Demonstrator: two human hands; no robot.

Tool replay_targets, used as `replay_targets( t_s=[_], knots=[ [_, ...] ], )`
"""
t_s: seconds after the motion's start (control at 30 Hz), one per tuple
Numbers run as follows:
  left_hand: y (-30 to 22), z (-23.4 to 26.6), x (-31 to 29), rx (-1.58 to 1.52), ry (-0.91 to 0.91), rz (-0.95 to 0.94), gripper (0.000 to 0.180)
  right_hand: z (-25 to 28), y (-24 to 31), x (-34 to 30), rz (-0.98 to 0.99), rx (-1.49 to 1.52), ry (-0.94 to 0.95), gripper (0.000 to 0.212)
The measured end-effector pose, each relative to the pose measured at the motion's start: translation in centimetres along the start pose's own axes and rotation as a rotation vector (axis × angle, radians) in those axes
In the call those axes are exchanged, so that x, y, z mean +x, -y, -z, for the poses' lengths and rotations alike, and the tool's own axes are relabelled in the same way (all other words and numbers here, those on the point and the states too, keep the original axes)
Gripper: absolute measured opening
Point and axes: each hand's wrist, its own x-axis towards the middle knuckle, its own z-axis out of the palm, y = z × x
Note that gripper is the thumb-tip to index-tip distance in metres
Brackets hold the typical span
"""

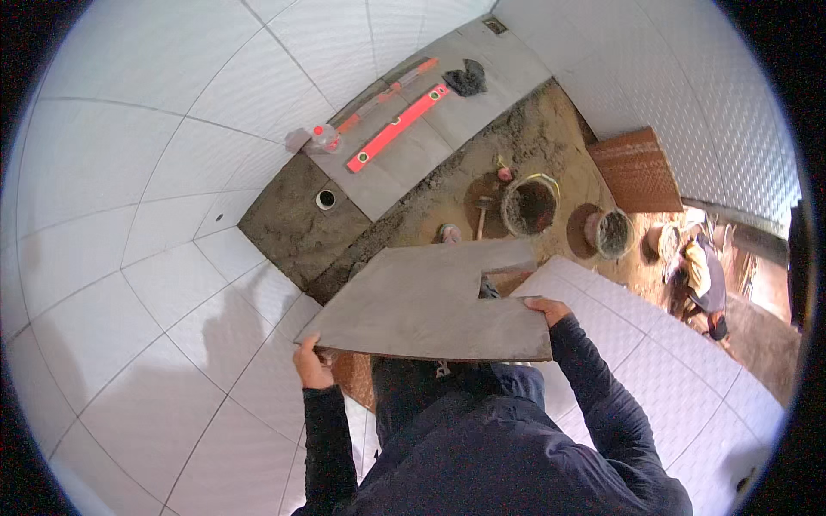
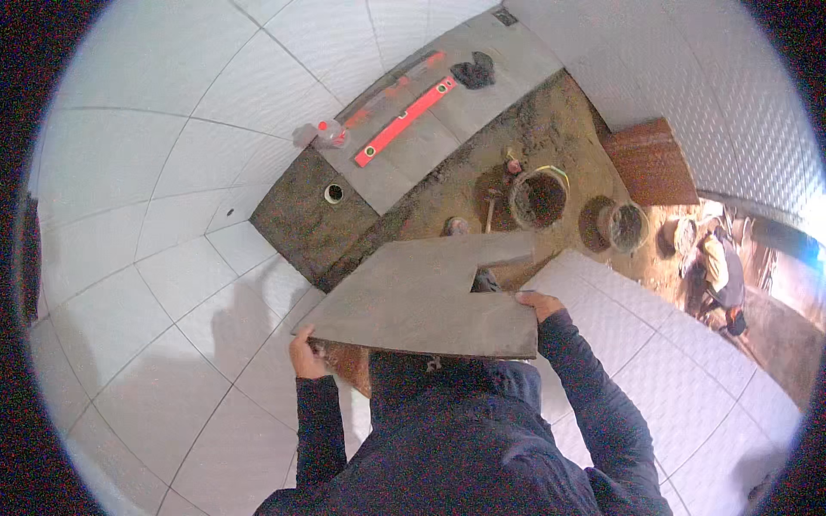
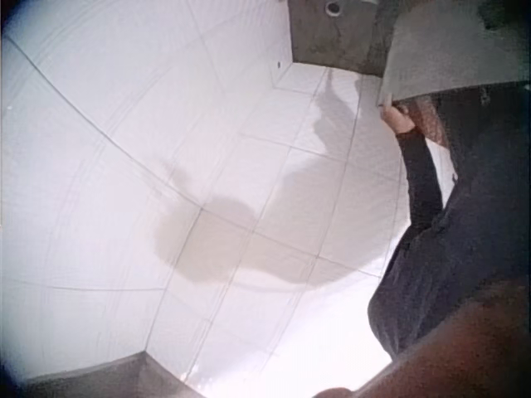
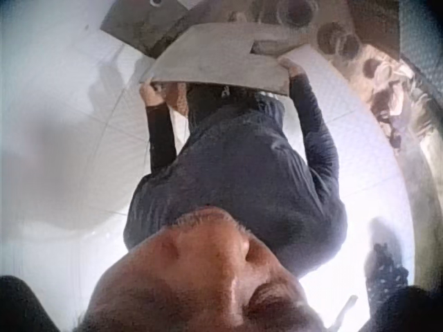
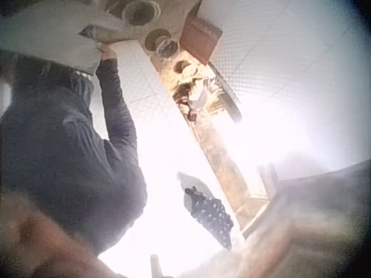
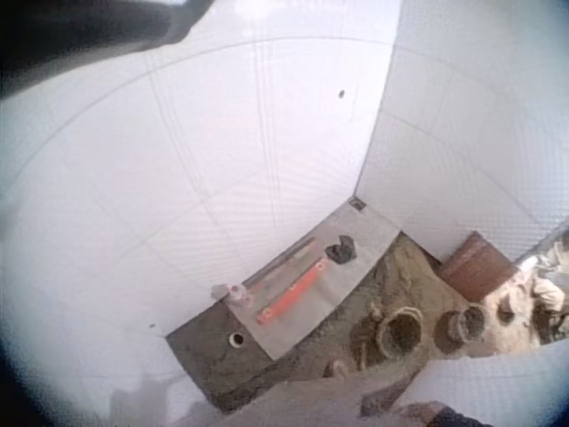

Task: The person spreads cement on the floor using a trowel, places a large tile, and secures it with a rubber mallet. They then use a spirit level to check alignment and a marker to outline a cut around a pipe. Finally, they lift the tile to apply more cement underneath.

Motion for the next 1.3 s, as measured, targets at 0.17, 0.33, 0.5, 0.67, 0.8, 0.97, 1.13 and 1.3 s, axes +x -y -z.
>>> replay_targets(
  t_s=[0.17,0.33,0.5,0.67,0.8,0.97,1.13,1.3],
  knots=[
    [2.2,-3.7,2.1,-0.174,0.119,0.318,0.019,0.2,2.7,-5.0,0.454,-0.446,-0.291,0.028],
    [7.8,-8.2,5.5,-0.263,0.27,0.473,0.015,1.8,3.7,-3.7,0.413,-0.235,-0.253,0.023],
    [18.3,-12.6,11.9,-0.416,0.248,0.856,0.013,0.2,1.5,6.4,0.61,-0.439,-0.442,0.032],
    [25.9,-14.9,17.9,0.31,0.24,0.452,0.03,-7.1,2.4,14.4,0.611,-0.672,-0.41,0.035],
    [25.8,-21.5,18.5,0.662,0.523,0.092,0.046,-6.4,0.0,24.2,0.605,-0.718,-0.516,0.039],
    [22.6,-29.5,15.6,0.628,0.516,0.069,0.047,-9.4,-2.2,30.5,0.381,-0.755,-0.379,0.042],
    [23.2,-35.1,18.3,0.804,0.682,-0.135,0.066,-12.7,-9.5,34.5,0.37,-0.751,-0.257,0.033],
    [22.9,-39.7,20.3,0.558,0.662,-0.149,0.069,-14.0,-12.8,36.1,0.361,-0.7,-0.116,0.03]
  ],
)
